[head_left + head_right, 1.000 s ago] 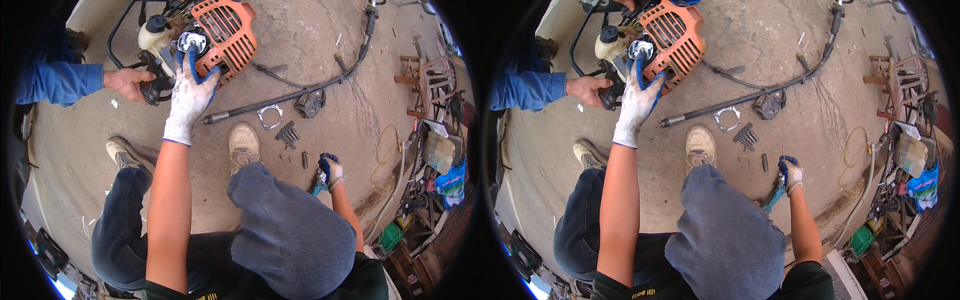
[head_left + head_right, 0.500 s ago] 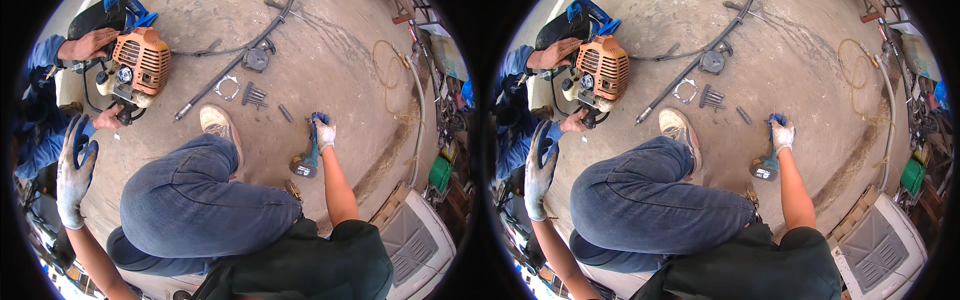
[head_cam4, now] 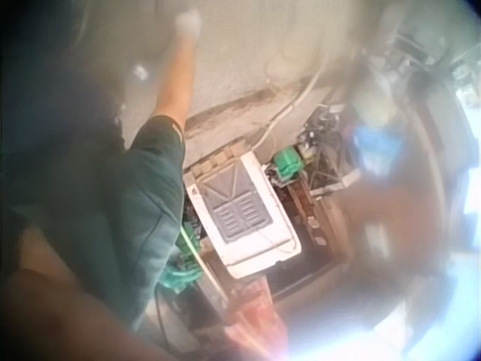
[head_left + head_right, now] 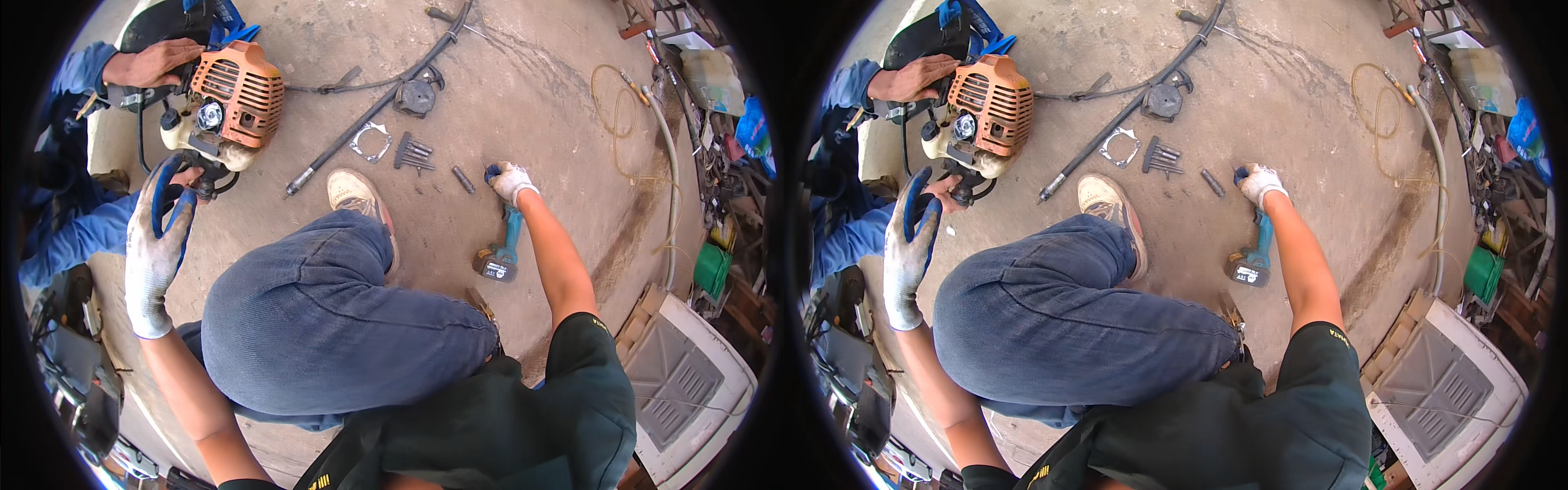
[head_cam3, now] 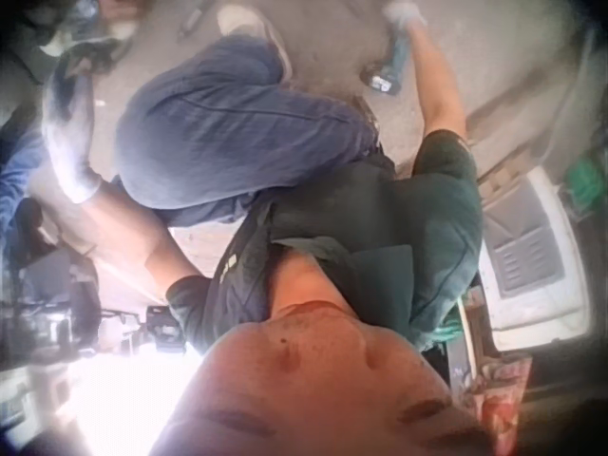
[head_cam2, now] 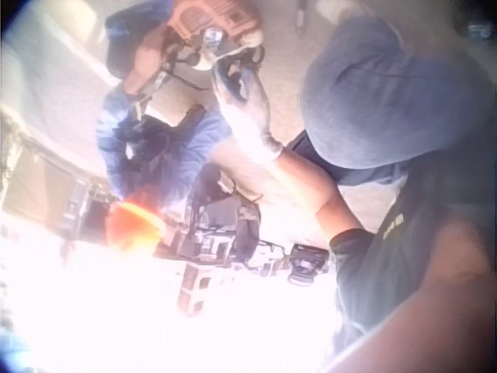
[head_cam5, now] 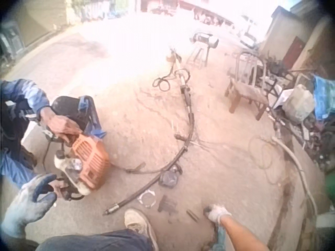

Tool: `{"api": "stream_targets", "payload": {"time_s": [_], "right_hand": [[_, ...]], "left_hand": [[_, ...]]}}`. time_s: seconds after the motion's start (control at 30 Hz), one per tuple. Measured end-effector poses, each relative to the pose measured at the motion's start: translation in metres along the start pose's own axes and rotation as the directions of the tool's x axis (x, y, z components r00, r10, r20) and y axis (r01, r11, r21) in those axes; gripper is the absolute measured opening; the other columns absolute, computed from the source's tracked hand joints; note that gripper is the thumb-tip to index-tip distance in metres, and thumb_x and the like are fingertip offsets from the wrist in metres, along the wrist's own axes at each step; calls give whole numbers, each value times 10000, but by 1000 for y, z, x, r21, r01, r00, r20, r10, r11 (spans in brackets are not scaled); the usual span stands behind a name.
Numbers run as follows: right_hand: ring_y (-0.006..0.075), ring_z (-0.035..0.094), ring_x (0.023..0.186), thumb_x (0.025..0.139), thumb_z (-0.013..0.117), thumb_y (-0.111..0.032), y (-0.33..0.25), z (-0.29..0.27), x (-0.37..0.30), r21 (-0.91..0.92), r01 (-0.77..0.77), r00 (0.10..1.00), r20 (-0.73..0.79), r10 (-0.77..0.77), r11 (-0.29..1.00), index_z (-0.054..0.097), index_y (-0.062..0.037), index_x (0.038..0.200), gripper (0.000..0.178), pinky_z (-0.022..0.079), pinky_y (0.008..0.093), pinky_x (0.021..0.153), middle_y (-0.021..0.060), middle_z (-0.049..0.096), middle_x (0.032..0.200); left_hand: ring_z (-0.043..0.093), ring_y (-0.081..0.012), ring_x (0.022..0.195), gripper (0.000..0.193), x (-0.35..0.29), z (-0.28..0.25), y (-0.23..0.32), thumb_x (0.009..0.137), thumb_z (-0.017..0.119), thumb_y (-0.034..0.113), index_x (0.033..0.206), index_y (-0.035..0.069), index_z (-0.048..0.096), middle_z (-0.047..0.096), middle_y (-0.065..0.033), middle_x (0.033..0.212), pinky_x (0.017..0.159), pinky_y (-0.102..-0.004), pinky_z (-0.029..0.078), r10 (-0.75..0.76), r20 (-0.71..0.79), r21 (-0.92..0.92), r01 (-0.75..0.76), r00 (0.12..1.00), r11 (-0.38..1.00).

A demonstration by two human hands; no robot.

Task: The person works on a small engine with another person, using a cordless drill and a wrench to remove and install components. They also search through a green bin for tools and parts.

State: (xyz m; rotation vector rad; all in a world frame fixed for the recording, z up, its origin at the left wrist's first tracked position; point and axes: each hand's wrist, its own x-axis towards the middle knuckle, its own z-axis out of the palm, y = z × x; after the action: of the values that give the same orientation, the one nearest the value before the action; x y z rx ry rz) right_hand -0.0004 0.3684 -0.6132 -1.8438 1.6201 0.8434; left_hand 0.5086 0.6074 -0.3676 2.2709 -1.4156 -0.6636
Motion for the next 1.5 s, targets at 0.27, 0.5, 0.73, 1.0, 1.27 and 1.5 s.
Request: {"api": "stream_targets", "payload": {"time_s": [0.27, 0.5, 0.73, 1.0, 1.27, 1.5], "right_hand": [[353, 570, 1251, 831, 603, -253, -11, 2, 0, 36, -15, 1000, -26, 16, 999, 590, -136, 1365, 547, 453, 393, 1062, 172, 611, 1338], [357, 601, 1206, 800, 582, -169, -16, -8, 0, -45, 54, 998, -17, -55, 998, 651, -109, 1271, 481, 475, 403, 1031, 196, 642, 1268], [328, 675, 1093, 820, 591, -125, -31, -6, 3, -490, 383, 922, 146, -360, 783, 739, -95, 1090, 309, 532, 424, 936, 176, 697, 1171], [310, 708, 1036, 849, 608, -148, -29, 6, 9, -600, 294, 955, 153, -255, 744, 776, -89, 1011, 241, 544, 423, 902, 143, 740, 1081], [342, 467, 1345, 860, 648, -333, -38, 8, -51, -311, 69, 984, -137, -117, 948, 518, -112, 1391, 589, 333, 529, 1122, 166, 527, 1413], [361, 563, 1237, 866, 651, -399, -84, -15, -172, 244, -131, 990, 79, 115, 961, 565, -82, 1371, 602, 440, 395, 1056, 197, 568, 1368]], "left_hand": [[680, -240, 1076, 474, -6, 0, 2, 913, 650, 134, 1372, 68, 549, 651, -148, 1241, 936, -356, 521, -67, 22, -43, 68, 997, 997], [693, -239, 984, 470, -8, 2, 4, 909, 642, 146, 1367, 90, 553, 658, -122, 1225, 909, -358, 530, -58, 1, -46, 58, 998, 997], [690, -247, 1039, 472, -8, 6, 2, 909, 662, 163, 1365, 100, 558, 653, -118, 1245, 919, -363, 534, -125, 2, 11, 125, 992, 992], [613, -328, 1189, 527, -6, 5, -3, 892, 673, 255, 1374, 84, 545, 611, -184, 1301, 1002, -395, 477, -159, 73, 9, 159, 985, 987], [650, -327, 1122, 553, 12, 19, 3, 877, 691, 230, 1384, 77, 533, 594, -200, 1320, 940, -396, 510, -88, 179, -147, 115, 980, 982], [574, -382, 1211, 598, 80, 70, -40, 875, 658, 346, 1389, 70, 524, 568, -237, 1339, 1006, -432, 465, 127, 215, -33, -123, 968, 992]]}}
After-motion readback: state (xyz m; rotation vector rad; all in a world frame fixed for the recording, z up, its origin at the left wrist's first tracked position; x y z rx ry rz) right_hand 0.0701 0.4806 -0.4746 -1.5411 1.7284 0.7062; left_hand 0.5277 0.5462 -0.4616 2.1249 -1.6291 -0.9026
